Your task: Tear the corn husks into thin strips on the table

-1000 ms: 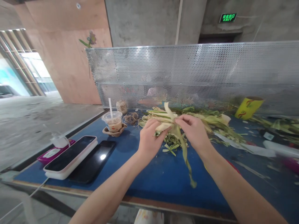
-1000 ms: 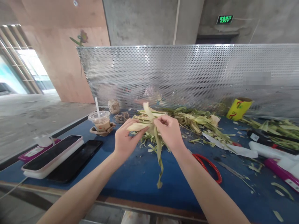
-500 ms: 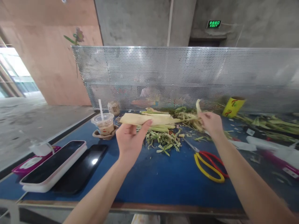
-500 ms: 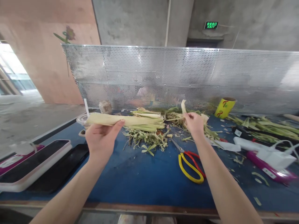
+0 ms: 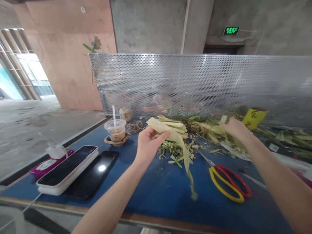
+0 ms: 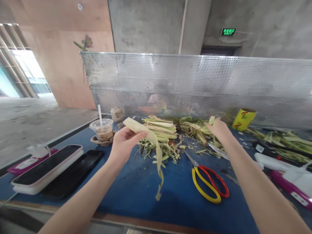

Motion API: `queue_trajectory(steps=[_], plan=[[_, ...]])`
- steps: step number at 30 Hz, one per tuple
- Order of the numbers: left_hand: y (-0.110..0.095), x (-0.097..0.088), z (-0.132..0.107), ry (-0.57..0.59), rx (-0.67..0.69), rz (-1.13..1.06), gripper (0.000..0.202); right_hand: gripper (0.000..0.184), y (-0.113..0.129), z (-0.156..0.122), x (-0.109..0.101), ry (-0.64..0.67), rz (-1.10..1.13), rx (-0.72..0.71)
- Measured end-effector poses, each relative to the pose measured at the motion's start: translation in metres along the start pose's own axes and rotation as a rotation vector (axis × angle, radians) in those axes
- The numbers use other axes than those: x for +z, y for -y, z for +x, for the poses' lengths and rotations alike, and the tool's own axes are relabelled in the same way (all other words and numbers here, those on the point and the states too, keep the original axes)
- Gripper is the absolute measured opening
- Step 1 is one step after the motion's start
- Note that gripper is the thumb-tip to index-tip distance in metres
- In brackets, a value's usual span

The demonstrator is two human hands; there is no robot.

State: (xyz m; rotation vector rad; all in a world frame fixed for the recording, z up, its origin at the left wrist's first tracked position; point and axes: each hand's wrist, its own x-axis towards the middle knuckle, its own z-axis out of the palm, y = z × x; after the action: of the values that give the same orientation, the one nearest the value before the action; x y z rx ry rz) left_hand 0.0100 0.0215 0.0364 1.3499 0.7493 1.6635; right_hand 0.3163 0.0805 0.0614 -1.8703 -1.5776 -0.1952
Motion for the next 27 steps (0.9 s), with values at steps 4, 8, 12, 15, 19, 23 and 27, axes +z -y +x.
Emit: queue_trajectory(steps=[4, 8, 12, 15, 19, 23, 27], plan=[[0.006, 0.002, -0.004, 0.166, -0.099, 0.195, 0.027, 0.029, 0.078, -0.054, -0.007, 0.366, 0.227, -0.300], [0.006, 0.005, -0.005, 0.209, -0.135, 0.247, 0.030, 0.023, 0.117, -0.103, -0.008, 0.505, 0.440, -0.461], [0.008, 0.002, 0.000, 0.146, -0.134, 0.199, 0.031, 0.021, 0.108, -0.110, 0.003, 0.533, 0.563, -0.345], [0.012, 0.001, 0.004, 0.086, -0.035, 0.214, 0.022, 0.023, 0.102, -0.111, 0.009, 0.534, 0.626, -0.284], [0.013, 0.004, 0.003, 0.013, 0.061, 0.244, 0.022, 0.023, 0.107, -0.120, 0.013, 0.530, 0.672, -0.247], [0.010, 0.008, -0.002, 0.013, 0.063, 0.258, 0.022, 0.024, 0.108, -0.124, 0.016, 0.569, 0.727, -0.250], [0.011, 0.008, -0.004, 0.027, 0.026, 0.254, 0.020, 0.019, 0.106, -0.122, 0.014, 0.548, 0.689, -0.274]])
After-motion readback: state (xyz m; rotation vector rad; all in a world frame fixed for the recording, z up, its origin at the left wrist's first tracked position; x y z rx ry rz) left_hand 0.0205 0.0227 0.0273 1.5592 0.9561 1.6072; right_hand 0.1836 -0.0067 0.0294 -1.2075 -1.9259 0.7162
